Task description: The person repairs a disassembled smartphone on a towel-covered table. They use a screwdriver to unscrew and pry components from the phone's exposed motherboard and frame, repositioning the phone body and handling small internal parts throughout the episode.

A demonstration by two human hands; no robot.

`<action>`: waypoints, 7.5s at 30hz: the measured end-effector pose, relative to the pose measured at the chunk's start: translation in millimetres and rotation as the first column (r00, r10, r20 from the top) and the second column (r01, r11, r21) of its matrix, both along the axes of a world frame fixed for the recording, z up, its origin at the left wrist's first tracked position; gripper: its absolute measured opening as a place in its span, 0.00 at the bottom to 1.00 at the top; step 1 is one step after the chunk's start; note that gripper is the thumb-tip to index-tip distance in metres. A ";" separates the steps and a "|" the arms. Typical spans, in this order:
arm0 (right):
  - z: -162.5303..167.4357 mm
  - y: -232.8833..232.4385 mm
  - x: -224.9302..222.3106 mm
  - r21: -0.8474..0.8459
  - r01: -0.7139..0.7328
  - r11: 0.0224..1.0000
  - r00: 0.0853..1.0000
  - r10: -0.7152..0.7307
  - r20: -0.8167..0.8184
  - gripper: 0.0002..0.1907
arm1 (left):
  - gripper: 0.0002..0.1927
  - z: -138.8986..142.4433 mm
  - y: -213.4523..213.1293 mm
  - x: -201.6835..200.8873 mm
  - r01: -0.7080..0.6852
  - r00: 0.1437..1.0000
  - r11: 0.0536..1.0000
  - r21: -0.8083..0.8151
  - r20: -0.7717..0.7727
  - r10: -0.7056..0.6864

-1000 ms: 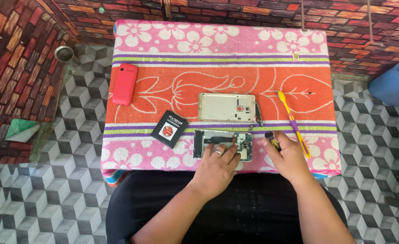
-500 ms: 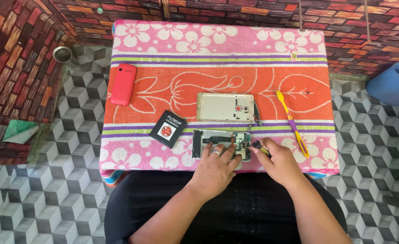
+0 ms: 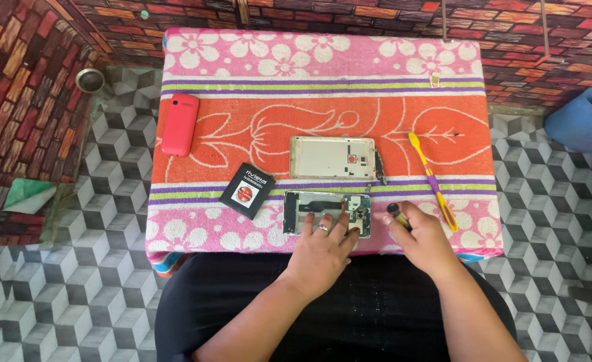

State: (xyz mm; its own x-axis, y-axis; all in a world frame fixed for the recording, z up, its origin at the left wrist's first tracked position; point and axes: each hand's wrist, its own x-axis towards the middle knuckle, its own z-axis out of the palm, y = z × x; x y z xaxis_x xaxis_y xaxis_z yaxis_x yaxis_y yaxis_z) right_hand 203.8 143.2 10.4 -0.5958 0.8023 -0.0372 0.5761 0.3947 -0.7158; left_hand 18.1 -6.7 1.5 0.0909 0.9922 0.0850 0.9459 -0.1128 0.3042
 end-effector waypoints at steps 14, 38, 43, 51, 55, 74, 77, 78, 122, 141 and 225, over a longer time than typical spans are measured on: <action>-11.4 -9.2 -11.0 0.137 -0.077 0.988 0.997 0.073 0.035 0.12 | 0.32 -4.9 -4.4 8.9 -0.022 0.997 0.998 0.051 -0.067 0.025; -14.4 0.7 -22.5 0.355 -0.329 0.875 0.937 0.258 0.234 0.11 | 0.31 -9.6 -4.4 14.3 -0.036 0.997 0.995 0.098 -0.065 0.043; -12.6 4.4 -23.7 0.320 -0.335 0.886 0.935 0.271 0.229 0.10 | 0.30 -11.4 -3.9 15.1 -0.031 0.996 0.996 0.084 -0.084 0.038; -8.6 7.0 -25.4 0.290 -0.329 0.899 0.937 0.272 0.219 0.08 | 0.31 -14.2 -2.8 15.8 -0.025 0.998 0.998 0.054 -0.055 0.028; -7.9 3.3 -26.4 0.310 -0.351 0.884 0.920 0.263 0.291 0.09 | 0.31 -14.9 -1.4 16.5 -0.032 0.998 0.999 0.042 -0.044 0.034; -0.5 2.0 -30.0 0.179 -0.194 0.964 0.969 0.160 0.188 0.08 | 0.31 -14.5 -1.9 16.8 -0.037 0.999 0.998 0.054 -0.037 0.039; -0.1 5.2 -28.7 0.123 -0.170 0.978 0.974 0.148 0.172 0.10 | 0.31 -14.4 -1.6 16.8 -0.036 0.999 0.998 0.056 -0.029 0.038; 0.0 5.4 -28.5 0.114 -0.166 0.979 0.974 0.145 0.173 0.10 | 0.31 -14.2 -1.8 16.4 -0.036 0.999 0.998 0.056 -0.025 0.037; -3.0 -6.2 -26.6 0.215 -0.111 0.970 0.990 0.089 0.110 0.09 | 0.32 -7.7 -1.4 13.4 -0.034 0.999 0.997 0.066 -0.018 0.035; -17.1 -11.1 -29.3 0.146 0.002 0.989 0.993 -0.019 0.114 0.10 | 0.31 -8.2 -1.6 12.3 -0.035 0.999 0.994 0.106 0.020 0.033; -24.8 -4.3 -20.4 0.241 -0.023 0.970 1.000 0.022 0.005 0.10 | 0.32 -4.3 2.5 16.3 -0.037 0.999 0.998 0.042 -0.024 0.038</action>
State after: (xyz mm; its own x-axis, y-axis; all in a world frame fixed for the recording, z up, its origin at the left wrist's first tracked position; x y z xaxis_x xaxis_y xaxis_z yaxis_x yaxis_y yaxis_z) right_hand 183.5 138.9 -14.4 -0.6140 0.7742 0.1538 0.5668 0.5681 -0.5966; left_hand 34.4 -4.2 -2.8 0.0561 0.9906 0.1248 0.9571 -0.0889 0.2759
